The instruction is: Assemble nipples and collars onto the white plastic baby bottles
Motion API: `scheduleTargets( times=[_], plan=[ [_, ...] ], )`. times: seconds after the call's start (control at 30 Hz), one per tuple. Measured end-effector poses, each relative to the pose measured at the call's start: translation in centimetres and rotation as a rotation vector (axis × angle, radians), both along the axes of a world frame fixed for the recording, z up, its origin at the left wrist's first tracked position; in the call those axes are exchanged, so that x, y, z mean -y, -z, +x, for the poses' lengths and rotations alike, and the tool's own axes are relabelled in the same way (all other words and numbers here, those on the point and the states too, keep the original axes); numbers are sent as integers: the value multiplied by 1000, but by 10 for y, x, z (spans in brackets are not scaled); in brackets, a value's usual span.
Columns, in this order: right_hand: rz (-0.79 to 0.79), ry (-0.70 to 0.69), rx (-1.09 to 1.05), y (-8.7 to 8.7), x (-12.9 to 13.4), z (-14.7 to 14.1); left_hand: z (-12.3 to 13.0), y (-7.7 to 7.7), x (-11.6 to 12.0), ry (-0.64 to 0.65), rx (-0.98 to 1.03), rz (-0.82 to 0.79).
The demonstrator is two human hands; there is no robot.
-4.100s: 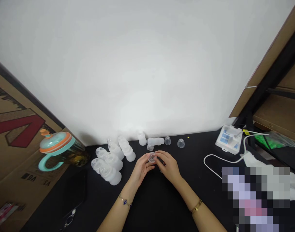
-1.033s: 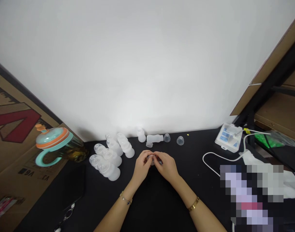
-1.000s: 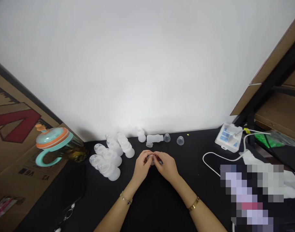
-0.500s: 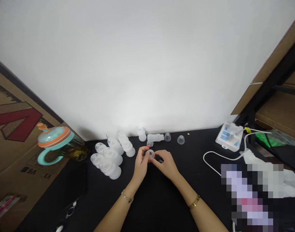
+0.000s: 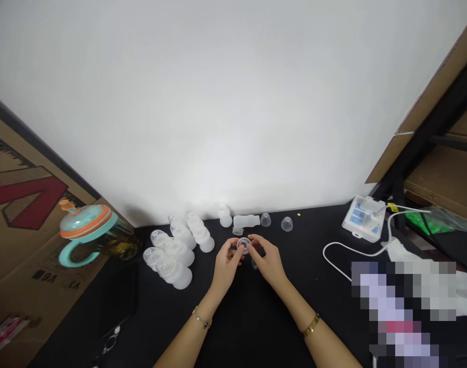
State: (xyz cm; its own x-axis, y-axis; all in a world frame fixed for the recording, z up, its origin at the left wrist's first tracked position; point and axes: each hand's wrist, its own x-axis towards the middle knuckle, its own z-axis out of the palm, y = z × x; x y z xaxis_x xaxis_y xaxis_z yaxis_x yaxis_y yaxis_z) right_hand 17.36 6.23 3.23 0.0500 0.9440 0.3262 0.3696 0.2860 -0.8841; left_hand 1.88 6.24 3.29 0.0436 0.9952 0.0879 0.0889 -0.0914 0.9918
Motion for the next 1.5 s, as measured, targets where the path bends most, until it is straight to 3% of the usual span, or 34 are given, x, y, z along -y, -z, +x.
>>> scheduleTargets(
  times=[0.4, 0.73, 1.5],
  plan=[
    [111, -88, 65, -6, 2, 0, 0, -2, 1, 51, 29, -15],
    [31, -45, 97, 2, -1, 1, 1, 1, -1, 44, 59, -42],
    [52, -56, 109, -2, 1, 2, 0, -4, 1, 36, 22, 1]
  ],
)
